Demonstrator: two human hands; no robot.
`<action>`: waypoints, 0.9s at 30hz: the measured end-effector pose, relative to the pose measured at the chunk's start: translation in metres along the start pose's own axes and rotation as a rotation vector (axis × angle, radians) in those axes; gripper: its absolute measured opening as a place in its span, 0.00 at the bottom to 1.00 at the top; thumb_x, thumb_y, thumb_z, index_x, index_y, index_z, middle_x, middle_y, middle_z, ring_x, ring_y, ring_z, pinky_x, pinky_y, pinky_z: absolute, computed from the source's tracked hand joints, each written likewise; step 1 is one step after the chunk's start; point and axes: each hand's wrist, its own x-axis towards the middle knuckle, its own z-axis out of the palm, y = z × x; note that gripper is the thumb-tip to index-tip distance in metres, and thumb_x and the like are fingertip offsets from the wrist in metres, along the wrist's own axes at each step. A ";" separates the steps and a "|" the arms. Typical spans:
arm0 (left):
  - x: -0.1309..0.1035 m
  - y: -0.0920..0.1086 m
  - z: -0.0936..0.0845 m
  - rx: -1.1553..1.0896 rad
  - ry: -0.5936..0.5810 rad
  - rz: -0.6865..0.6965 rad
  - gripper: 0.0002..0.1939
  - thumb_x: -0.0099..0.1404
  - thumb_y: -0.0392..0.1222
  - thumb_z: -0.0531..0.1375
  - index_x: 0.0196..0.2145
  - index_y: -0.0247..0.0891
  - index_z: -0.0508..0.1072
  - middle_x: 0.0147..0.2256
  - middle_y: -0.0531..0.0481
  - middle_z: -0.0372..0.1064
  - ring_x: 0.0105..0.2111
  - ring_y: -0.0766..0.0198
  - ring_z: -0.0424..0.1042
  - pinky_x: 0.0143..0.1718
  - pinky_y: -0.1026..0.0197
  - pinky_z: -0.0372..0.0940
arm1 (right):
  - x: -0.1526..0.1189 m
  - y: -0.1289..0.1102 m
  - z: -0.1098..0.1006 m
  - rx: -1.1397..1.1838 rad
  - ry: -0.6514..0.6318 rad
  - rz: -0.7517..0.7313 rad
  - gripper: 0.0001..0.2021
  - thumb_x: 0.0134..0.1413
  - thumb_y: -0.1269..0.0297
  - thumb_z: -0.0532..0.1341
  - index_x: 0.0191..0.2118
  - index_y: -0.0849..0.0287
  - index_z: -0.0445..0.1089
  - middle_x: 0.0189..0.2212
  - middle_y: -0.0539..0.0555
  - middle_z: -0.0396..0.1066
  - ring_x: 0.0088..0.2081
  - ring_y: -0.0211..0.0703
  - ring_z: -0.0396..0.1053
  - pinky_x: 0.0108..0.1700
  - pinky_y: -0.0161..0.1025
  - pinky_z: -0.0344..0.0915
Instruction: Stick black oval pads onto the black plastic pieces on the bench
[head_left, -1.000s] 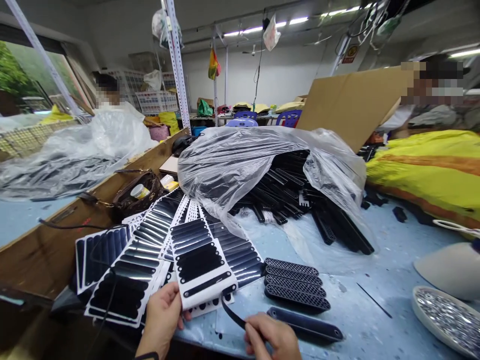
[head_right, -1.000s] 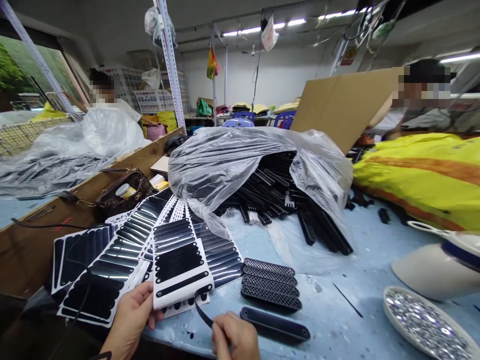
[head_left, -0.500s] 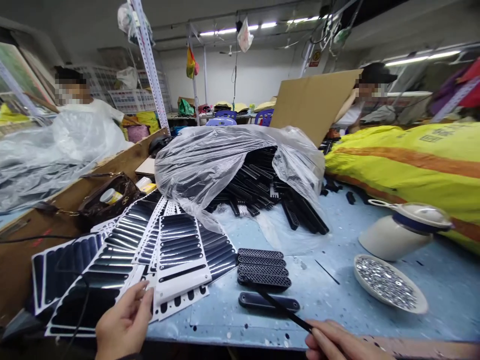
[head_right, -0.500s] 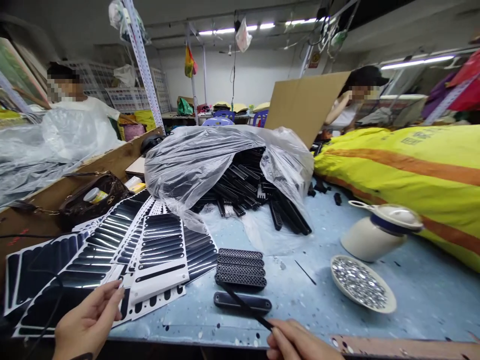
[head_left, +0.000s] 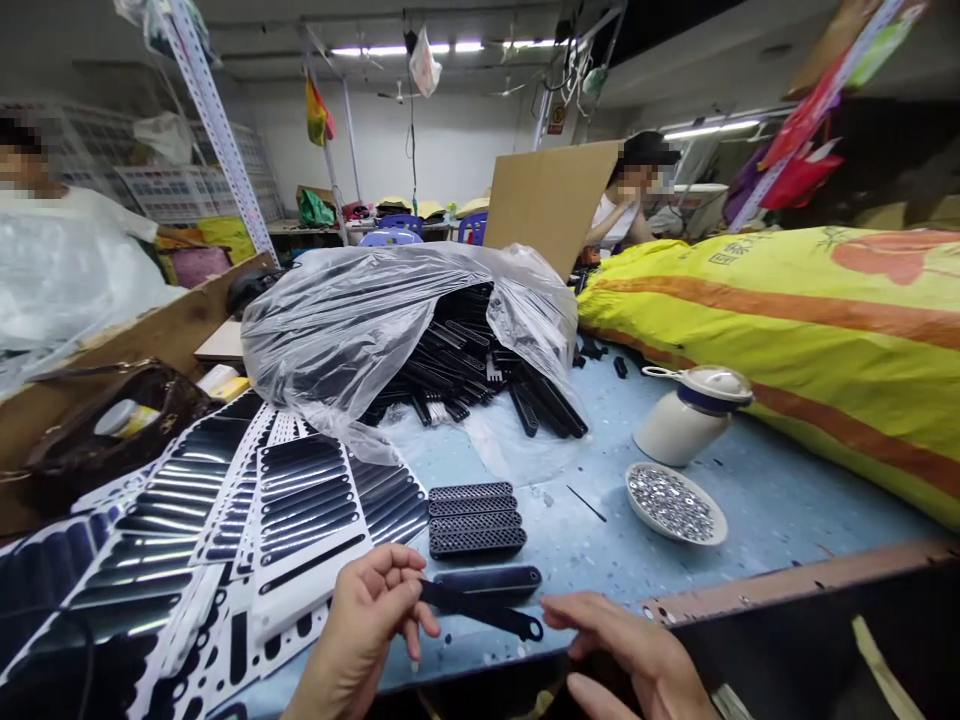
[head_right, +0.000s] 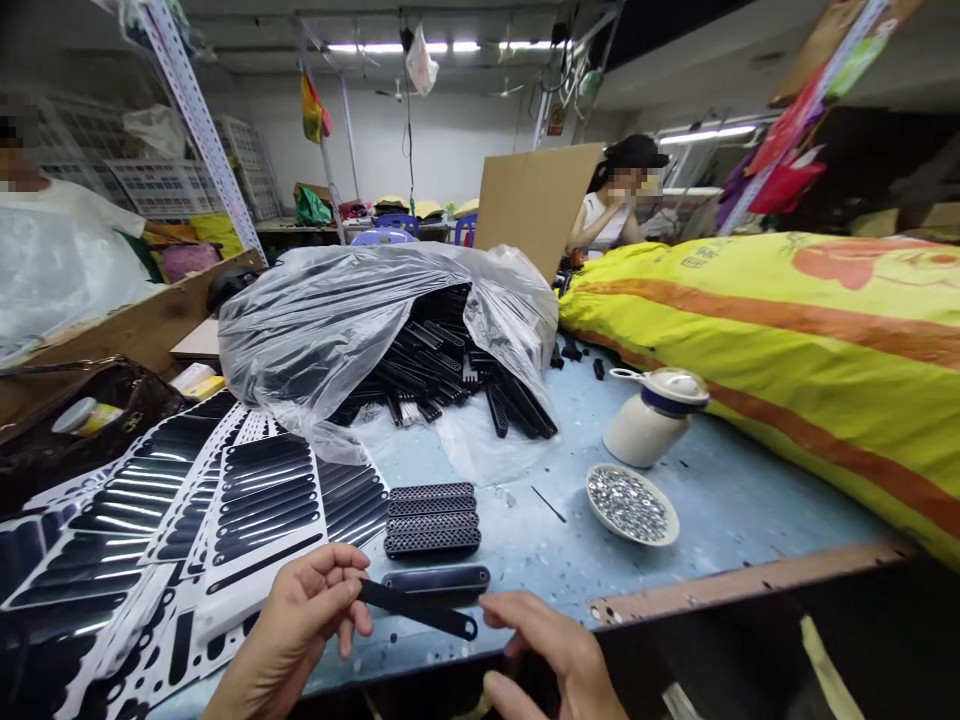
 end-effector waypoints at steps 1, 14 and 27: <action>0.002 -0.001 0.001 0.004 0.007 0.009 0.18 0.46 0.44 0.73 0.30 0.32 0.74 0.20 0.56 0.67 0.17 0.65 0.72 0.13 0.71 0.59 | 0.002 0.001 -0.003 -0.040 0.024 0.007 0.15 0.56 0.64 0.65 0.50 0.53 0.75 0.39 0.56 0.79 0.28 0.42 0.76 0.33 0.35 0.77; 0.016 -0.014 -0.001 0.084 -0.052 -0.037 0.22 0.50 0.49 0.72 0.36 0.32 0.74 0.24 0.50 0.71 0.23 0.58 0.76 0.16 0.68 0.64 | 0.032 0.008 0.026 -0.116 0.073 -0.279 0.10 0.61 0.76 0.57 0.45 0.61 0.71 0.26 0.53 0.70 0.27 0.41 0.69 0.27 0.36 0.67; 0.047 -0.038 -0.024 0.765 0.162 0.404 0.09 0.56 0.47 0.64 0.28 0.40 0.76 0.17 0.55 0.64 0.18 0.66 0.65 0.22 0.66 0.62 | 0.057 0.066 0.009 -0.039 -0.018 0.150 0.10 0.59 0.61 0.61 0.32 0.58 0.77 0.24 0.51 0.75 0.25 0.40 0.72 0.27 0.34 0.68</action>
